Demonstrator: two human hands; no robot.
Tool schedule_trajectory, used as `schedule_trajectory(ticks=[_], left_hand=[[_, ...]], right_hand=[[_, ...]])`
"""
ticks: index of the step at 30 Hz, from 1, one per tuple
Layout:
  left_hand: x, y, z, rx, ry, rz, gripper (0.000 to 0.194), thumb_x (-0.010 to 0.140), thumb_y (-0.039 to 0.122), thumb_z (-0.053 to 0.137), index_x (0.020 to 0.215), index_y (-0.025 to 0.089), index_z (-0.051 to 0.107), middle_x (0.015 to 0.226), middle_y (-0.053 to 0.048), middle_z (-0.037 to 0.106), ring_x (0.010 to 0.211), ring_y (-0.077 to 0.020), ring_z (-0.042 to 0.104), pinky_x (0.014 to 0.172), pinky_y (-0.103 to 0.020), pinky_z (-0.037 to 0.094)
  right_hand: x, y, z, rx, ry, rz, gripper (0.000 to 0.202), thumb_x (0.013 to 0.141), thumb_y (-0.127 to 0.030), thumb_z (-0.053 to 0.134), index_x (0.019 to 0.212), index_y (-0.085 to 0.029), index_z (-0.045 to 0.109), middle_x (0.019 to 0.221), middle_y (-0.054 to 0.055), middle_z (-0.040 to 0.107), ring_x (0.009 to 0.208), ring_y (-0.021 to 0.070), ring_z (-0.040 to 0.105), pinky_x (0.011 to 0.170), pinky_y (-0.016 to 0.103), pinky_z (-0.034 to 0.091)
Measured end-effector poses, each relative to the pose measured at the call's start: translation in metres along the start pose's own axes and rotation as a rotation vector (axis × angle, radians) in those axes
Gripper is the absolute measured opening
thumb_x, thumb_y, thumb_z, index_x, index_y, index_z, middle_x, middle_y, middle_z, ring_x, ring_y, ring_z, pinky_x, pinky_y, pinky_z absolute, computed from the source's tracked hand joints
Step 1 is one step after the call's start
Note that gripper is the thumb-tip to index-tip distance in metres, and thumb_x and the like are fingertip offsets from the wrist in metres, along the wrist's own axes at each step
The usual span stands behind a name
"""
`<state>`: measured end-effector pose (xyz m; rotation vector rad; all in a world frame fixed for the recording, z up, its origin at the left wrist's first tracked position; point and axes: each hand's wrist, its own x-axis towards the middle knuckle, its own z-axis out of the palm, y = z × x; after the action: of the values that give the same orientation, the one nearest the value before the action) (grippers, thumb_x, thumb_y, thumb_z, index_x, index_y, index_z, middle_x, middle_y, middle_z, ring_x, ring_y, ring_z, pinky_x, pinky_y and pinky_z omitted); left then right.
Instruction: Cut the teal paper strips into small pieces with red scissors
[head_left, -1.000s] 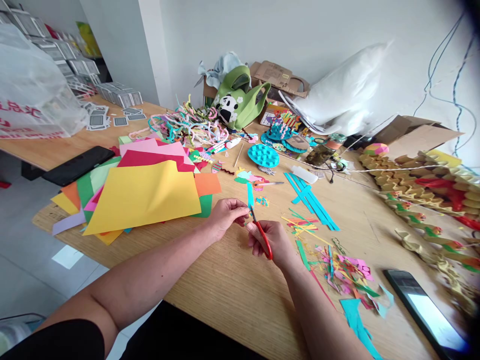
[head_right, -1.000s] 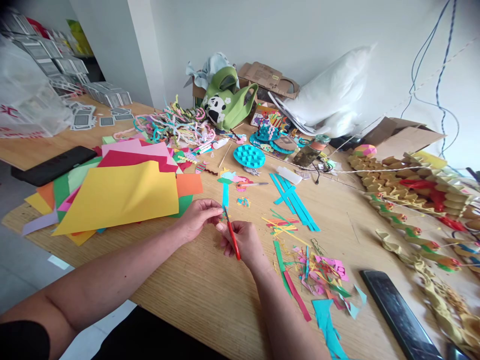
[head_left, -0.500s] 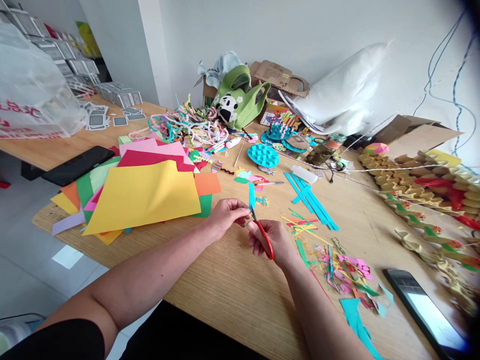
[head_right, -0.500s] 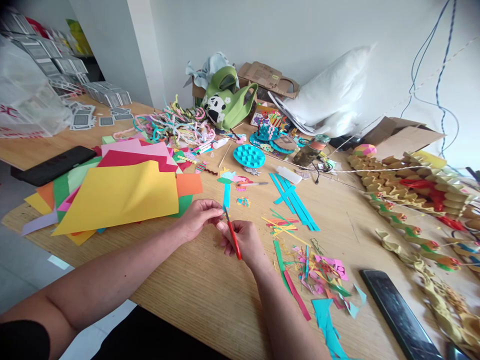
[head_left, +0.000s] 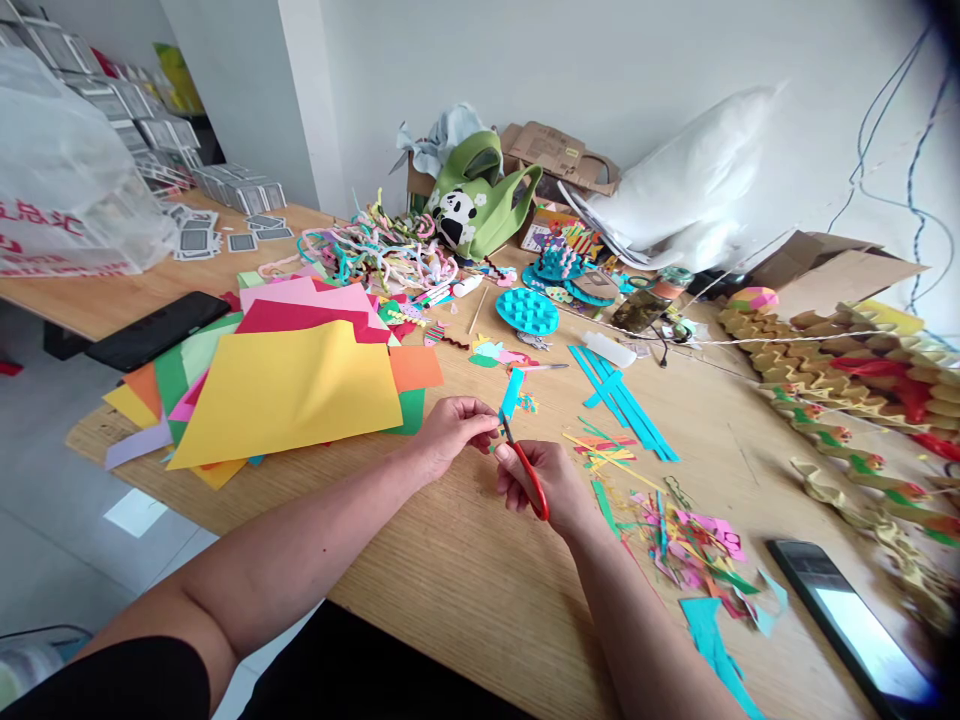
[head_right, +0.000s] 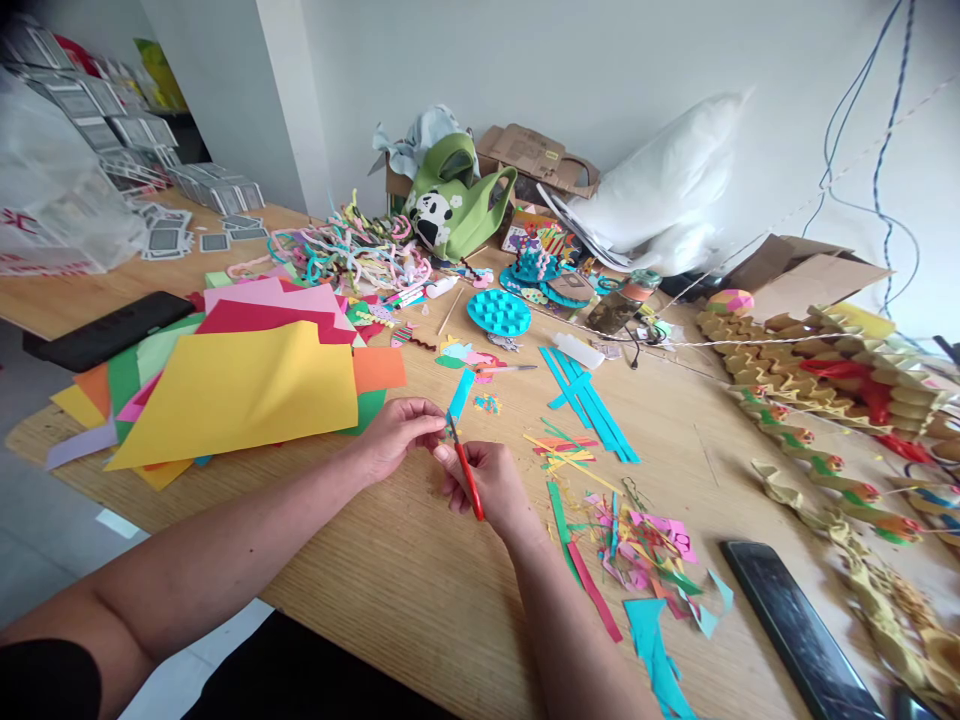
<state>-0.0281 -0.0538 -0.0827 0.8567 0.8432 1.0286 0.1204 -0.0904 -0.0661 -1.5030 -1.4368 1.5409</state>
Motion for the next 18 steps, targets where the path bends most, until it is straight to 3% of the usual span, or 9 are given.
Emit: schedule_trajectory(ticks=[18], left_hand=[[-0.0009, 0.0008, 0.0002, -0.029, -0.015, -0.020, 0.013, 0.065, 0.023, 0.067, 0.066, 0.012, 0.061, 0.061, -0.001, 0.060, 0.053, -0.0085, 0.053, 0.052, -0.022, 0.045]], right_hand=[[0.0006, 0.0020, -0.0001, -0.006, 0.002, 0.017, 0.053, 0.063, -0.068, 0.065, 0.054, -0.016, 0.054, 0.048, 0.002, 0.060, 0.036, 0.0111, 0.055, 0.035, 0.019, 0.040]])
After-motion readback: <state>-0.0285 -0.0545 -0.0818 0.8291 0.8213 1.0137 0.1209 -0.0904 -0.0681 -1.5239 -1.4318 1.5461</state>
